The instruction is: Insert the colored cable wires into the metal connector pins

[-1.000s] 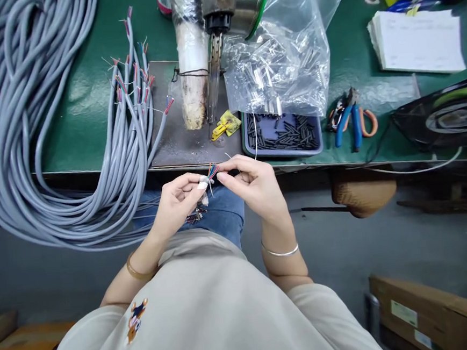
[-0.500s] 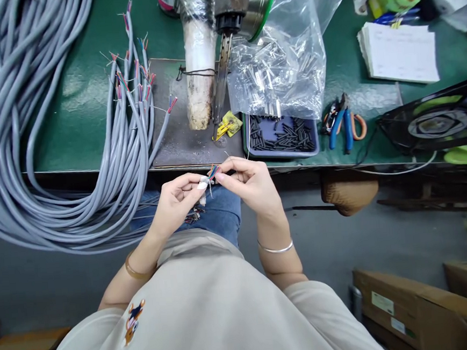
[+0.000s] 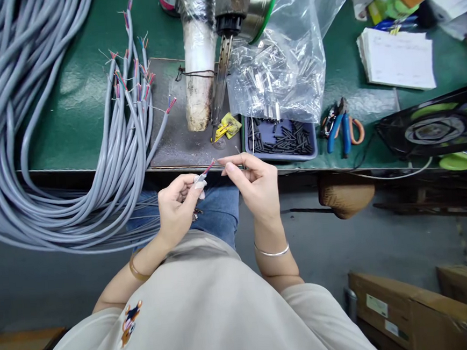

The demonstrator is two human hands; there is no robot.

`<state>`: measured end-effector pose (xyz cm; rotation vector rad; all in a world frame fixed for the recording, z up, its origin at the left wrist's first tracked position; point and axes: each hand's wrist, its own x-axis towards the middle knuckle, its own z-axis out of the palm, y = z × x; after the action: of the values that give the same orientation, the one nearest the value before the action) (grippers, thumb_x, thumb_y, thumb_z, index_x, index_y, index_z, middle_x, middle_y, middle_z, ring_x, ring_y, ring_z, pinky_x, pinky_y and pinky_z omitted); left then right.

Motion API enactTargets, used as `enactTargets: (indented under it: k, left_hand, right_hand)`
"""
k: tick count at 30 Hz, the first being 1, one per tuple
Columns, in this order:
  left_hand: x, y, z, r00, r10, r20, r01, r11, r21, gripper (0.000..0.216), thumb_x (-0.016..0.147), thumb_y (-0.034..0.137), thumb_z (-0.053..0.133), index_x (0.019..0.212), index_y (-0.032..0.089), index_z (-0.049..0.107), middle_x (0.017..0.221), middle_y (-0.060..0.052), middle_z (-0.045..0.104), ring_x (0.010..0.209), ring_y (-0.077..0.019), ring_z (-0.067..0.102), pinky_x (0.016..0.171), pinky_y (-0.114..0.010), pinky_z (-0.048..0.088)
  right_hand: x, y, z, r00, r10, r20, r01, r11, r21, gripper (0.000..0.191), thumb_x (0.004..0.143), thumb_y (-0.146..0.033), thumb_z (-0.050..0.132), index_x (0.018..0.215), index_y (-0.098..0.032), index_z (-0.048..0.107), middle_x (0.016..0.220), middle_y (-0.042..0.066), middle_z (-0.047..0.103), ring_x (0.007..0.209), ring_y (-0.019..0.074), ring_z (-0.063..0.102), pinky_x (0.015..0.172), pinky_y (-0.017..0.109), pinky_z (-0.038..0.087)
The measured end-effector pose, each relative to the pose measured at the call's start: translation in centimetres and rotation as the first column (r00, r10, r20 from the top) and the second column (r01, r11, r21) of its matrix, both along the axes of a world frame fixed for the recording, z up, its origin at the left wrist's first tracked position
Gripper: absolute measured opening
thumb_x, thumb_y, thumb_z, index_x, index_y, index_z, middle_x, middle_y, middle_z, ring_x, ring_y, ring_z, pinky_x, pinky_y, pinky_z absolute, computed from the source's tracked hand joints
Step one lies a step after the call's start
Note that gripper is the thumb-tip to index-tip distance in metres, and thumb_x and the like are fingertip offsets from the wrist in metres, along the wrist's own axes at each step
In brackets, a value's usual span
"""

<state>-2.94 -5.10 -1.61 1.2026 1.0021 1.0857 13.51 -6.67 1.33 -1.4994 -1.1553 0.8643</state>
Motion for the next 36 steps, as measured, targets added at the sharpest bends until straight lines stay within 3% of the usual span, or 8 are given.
enactTargets:
  k: [2,4,6,8,18,25,36]
  left_hand:
    - [0.0,0.5,0.3,0.968,-0.145,0.204,0.196,0.946,-0.258,0.032,0.089,0.046,0.073,0.082,0.016,0.069,0.056,0.003,0.06,0.038,-0.0042,0.037,0.038,-0.019,0.027]
    - [-0.1,0.9,0.6,0.908,-0.217,0.358,0.361,0.839,-0.408,0.039,0.083,0.052,0.078,0.077,0.015,0.065,0.051,0.005,0.055,0.033,-0.0024,0.029,0.035,-0.018,0.018]
    - [-0.2,1.3,0.8,0.882,-0.224,0.415,0.421,0.77,-0.479,0.04,0.079,0.051,0.081,0.076,0.015,0.064,0.05,0.006,0.053,0.032,-0.0013,0.027,0.034,-0.017,0.017]
    - [-0.2,1.4,1.0,0.882,-0.211,0.422,0.422,0.752,-0.507,0.041,0.077,0.051,0.082,0.076,0.015,0.064,0.05,0.005,0.054,0.031,-0.0008,0.027,0.034,-0.017,0.017]
    - [0.2,1.4,1.0,0.897,-0.17,0.408,0.373,0.786,-0.493,0.042,0.074,0.049,0.086,0.075,0.015,0.062,0.049,0.003,0.059,0.03,-0.0013,0.03,0.034,-0.016,0.015]
    - [0.2,1.3,0.9,0.912,-0.172,0.372,0.342,0.82,-0.459,0.041,0.075,0.049,0.085,0.077,0.014,0.064,0.05,0.002,0.061,0.031,-0.0018,0.031,0.034,-0.016,0.016]
    - [0.0,1.3,0.2,0.926,-0.201,0.319,0.33,0.841,-0.428,0.038,0.079,0.048,0.082,0.078,0.014,0.064,0.052,0.001,0.063,0.031,-0.0024,0.034,0.035,-0.017,0.017]
  right_hand:
    - [0.0,0.2,-0.3,0.997,0.062,-0.043,-0.063,0.997,-0.04,0.032,0.088,-0.05,0.072,0.097,-0.02,0.079,0.093,0.006,0.075,0.071,0.0132,0.063,0.049,0.022,0.044]
    - [0.0,0.4,-0.5,0.991,0.1,-0.089,-0.106,0.992,-0.066,0.033,0.087,-0.051,0.074,0.098,-0.02,0.079,0.095,0.006,0.075,0.073,0.0138,0.064,0.051,0.022,0.047]
    - [-0.2,0.5,-0.6,0.987,0.099,-0.125,-0.109,0.991,-0.076,0.032,0.085,-0.05,0.076,0.094,-0.02,0.079,0.09,0.005,0.074,0.072,0.0136,0.064,0.051,0.022,0.048]
    - [-0.3,0.6,-0.6,0.985,0.089,-0.15,-0.102,0.991,-0.081,0.031,0.083,-0.05,0.077,0.09,-0.019,0.078,0.085,0.004,0.072,0.069,0.0128,0.062,0.05,0.022,0.046]
    - [-0.3,0.8,-1.3,0.973,0.081,-0.215,-0.106,0.989,-0.106,0.035,0.079,-0.053,0.078,0.079,-0.018,0.074,0.073,0.002,0.068,0.055,0.008,0.047,0.045,0.021,0.033]
    - [-0.5,0.6,-1.1,0.971,0.037,-0.237,-0.064,0.992,-0.104,0.025,0.078,-0.041,0.079,0.078,-0.017,0.071,0.073,-0.001,0.066,0.047,0.0026,0.029,0.042,0.022,0.017]
    - [-0.2,0.8,-1.4,0.96,0.041,-0.279,-0.081,0.988,-0.133,0.034,0.073,-0.049,0.083,0.08,-0.018,0.072,0.078,0.001,0.068,0.051,0.0049,0.037,0.043,0.022,0.022]
